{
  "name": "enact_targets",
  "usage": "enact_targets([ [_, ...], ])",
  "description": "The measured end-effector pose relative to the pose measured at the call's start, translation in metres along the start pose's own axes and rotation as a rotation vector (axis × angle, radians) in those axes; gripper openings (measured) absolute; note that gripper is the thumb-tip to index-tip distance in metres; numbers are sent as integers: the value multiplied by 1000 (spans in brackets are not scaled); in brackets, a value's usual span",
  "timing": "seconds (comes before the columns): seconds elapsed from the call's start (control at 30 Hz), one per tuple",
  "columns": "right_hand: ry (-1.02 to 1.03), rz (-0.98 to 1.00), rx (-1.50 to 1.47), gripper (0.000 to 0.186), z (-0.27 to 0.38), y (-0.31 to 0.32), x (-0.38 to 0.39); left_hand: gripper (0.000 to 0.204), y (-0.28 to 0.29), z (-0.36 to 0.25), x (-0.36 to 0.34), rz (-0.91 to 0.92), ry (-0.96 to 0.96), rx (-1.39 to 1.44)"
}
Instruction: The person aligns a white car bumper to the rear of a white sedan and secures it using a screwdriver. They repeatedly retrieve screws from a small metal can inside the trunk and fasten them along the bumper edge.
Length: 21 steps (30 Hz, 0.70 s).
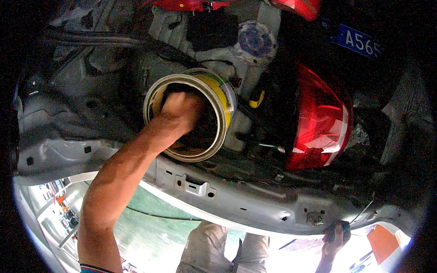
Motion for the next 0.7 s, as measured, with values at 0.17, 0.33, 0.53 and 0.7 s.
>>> enact_targets([
  [0.17,-26,31,-27,29,-10,12,-3,16,17,-10,-4,105,124,-49],
  [0.33,-4,52,-40,31,-10,12,-4,18,1,9,-4,49,40,-74],
  [0.53,-21,32,-33,31,-10,11,-2,21,25,7,-9,125,129,39],
  [0.7,5,-56,-35,26,-4,4,1,24,20,8,-1,-25,87,121],
])
Point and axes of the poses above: each hand's wrist, its own x-axis away from the middle knuckle, its own y-axis out of the back of the hand, z = x × y, the point moved 6 cm from there along -x, towards the middle knuckle, and after that the axes turned 7 degrees about y, right-handed, at the moved point
